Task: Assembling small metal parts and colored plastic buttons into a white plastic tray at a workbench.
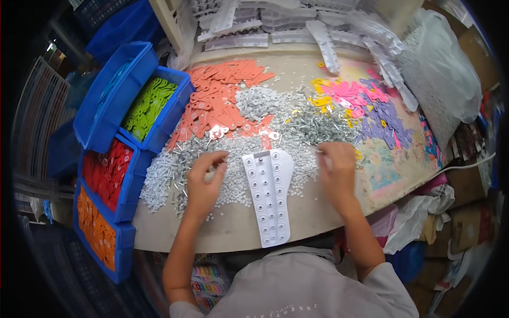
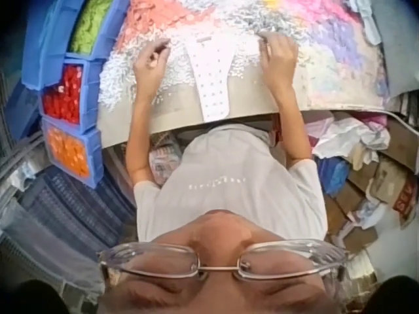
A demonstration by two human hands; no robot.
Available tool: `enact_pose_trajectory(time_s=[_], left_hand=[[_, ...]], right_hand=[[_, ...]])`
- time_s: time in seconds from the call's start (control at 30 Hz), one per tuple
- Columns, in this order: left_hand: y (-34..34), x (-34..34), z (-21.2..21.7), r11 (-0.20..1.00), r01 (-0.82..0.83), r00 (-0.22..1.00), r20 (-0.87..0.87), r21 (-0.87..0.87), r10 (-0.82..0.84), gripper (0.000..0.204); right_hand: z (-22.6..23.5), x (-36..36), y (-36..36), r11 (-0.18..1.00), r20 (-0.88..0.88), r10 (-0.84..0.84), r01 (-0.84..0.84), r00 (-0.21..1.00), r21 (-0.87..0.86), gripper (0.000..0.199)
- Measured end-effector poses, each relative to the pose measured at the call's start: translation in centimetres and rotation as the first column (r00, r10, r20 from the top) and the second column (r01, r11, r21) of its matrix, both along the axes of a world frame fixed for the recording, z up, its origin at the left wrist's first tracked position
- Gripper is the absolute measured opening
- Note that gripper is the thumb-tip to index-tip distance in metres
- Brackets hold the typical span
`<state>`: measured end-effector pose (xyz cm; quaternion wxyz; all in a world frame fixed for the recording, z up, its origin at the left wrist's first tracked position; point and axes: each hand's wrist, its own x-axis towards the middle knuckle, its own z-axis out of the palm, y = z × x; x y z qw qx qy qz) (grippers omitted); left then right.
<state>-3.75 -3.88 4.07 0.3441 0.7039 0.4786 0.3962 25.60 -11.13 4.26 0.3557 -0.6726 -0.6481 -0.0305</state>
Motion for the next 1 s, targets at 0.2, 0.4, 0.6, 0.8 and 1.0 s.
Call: enact_pose_trajectory(time_s=[0.2,0.4,0.6,0.8,1.0], left_hand=[[-1.2,3.3,-0.9,0.990,0.135,0.990,0.047,-0.029,-0.134,0.014],[-0.8,5.3,-2.9,0.959,0.169,0.981,-0.128,0.227,-0.143,0.012],[-0.4,6.0,-3.8,0.936,0.186,0.967,-0.224,0.300,-0.121,0.011],[-1.5,6.0,-2.2,0.905,0.193,0.949,-0.308,0.379,-0.073,0.014],[0.7,0.9,-1.2,0.906,0.053,0.915,-0.383,0.420,0.124,0.017]], right_hand=[[-2.0,6.0,-2.3,0.976,0.126,-0.145,0.163,0.981,-0.146,0.011],[-2.2,6.3,-2.0,0.965,0.053,-0.129,0.138,0.990,-0.222,0.014],[-2.0,6.0,-1.7,0.958,-0.018,-0.124,0.115,0.992,-0.264,0.014],[-2.4,6.3,-2.0,0.948,0.010,-0.141,0.138,0.990,-0.286,0.011],[-1.1,5.6,-2.8,0.942,-0.015,-0.189,0.177,0.982,-0.284,0.011]])
